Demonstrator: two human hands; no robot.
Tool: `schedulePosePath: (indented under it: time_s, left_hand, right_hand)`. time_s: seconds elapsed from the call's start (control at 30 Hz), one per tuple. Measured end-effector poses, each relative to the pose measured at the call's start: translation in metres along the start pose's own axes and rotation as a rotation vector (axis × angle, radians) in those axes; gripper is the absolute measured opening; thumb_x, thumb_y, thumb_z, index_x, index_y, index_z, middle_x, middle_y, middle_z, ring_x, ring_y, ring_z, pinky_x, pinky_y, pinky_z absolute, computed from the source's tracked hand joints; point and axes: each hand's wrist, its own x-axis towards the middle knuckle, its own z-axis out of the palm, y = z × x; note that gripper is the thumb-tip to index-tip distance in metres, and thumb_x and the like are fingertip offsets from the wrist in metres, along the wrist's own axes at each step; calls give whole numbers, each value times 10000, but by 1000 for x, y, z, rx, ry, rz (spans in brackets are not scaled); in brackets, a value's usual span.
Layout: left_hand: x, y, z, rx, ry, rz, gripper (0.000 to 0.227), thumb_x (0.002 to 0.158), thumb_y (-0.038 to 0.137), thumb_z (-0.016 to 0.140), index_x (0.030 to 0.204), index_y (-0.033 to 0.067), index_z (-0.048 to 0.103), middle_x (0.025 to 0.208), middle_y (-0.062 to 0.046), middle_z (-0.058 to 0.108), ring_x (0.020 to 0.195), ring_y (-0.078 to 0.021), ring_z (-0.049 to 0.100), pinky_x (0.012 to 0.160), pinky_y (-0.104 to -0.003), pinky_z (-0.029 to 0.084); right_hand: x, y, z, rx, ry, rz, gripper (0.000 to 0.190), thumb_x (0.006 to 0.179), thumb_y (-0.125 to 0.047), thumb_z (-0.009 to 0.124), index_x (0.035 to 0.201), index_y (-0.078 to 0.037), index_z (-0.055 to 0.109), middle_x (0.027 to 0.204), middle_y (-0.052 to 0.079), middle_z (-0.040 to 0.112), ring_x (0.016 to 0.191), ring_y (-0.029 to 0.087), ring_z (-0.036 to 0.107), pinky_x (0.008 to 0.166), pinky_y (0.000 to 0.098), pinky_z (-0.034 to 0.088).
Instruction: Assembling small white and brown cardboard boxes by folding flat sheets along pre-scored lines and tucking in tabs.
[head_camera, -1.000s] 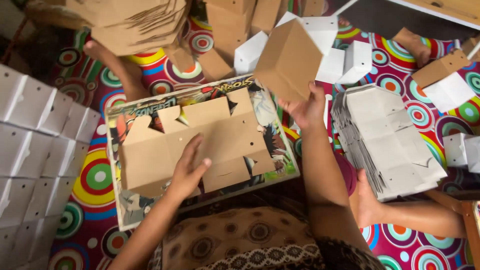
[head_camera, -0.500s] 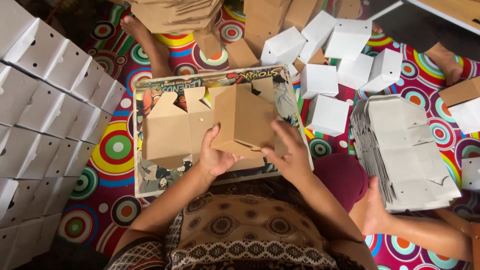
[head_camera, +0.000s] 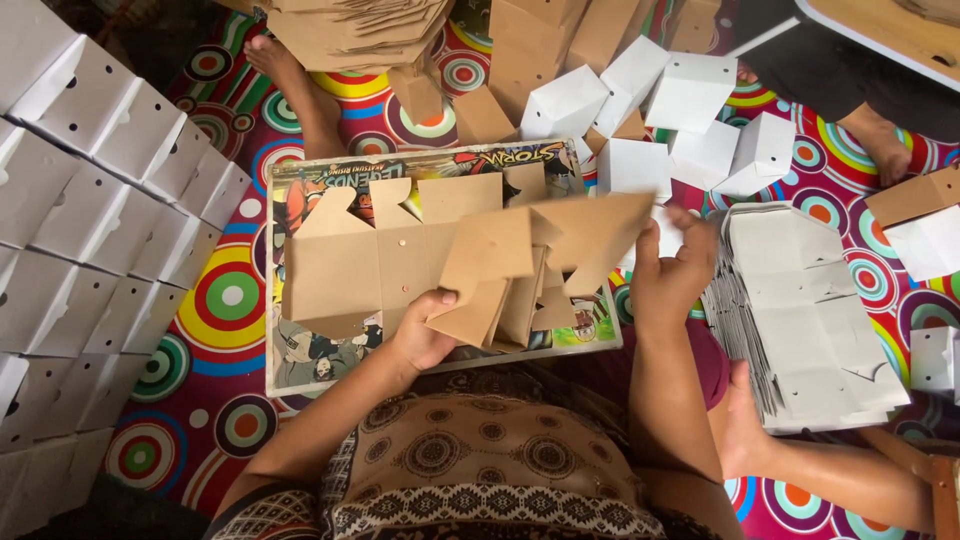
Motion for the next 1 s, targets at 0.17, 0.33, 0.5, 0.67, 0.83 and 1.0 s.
schedulePosePath:
  time_s: [0.17,0.33,0.5,0.67,0.83,1.0]
  left_hand:
    - [11,-12,-27,-126,105,-110,542,736,444,691,1138,81,677,921,-108,728,788,-286,722,797,-439,595]
    - [14,-14,-32,-201,42,-155,648,730,514,660,1186,53,656,1018,-168,715,906,-373,711,878,-600,560]
    - [-24,28,27,-263,-63,-152,899,643,633,674,1306,32,588,1173,-235,646,1081,-445,656,927,-696,493]
    - [-21,16,11,-408,-29,-183,852,655,638,610,1267,45,620,1172,-228,667,1088,-493,647,942,-770,454]
    - [-18,2,2,-388,-113,-164,869,659,638,602,1294,45,613,1202,-244,657,1104,-497,641,964,-738,460]
    - [-8,3,-7,-407,-94,-197,886,661,664,618,1307,57,608,1211,-218,650,1108,-448,636,954,-719,479]
  right_hand:
    - [-1,-25,6,-176,-58,-782,62,906,-57,707,936,-81,755,929,138,638,735,357,592,753,504,496]
    - [-22,-31,27,47,-474,-525,183,944,-96,638,1090,-101,747,1044,69,730,1000,325,673,1022,510,435]
    - [-18,-20,15,435,-636,-212,284,980,48,531,1152,-26,745,1218,144,730,1105,372,694,962,488,532]
    - [-25,-17,19,540,-477,-358,143,821,53,796,954,0,795,1136,201,749,1074,388,726,926,494,590]
    - [-10,-3,20,546,-438,-142,64,957,25,647,937,-16,692,1119,171,724,1075,357,718,963,492,570]
    - [-10,-19,16,440,-500,-252,290,956,-185,719,1213,-81,635,1421,224,552,1361,443,482,1156,632,349]
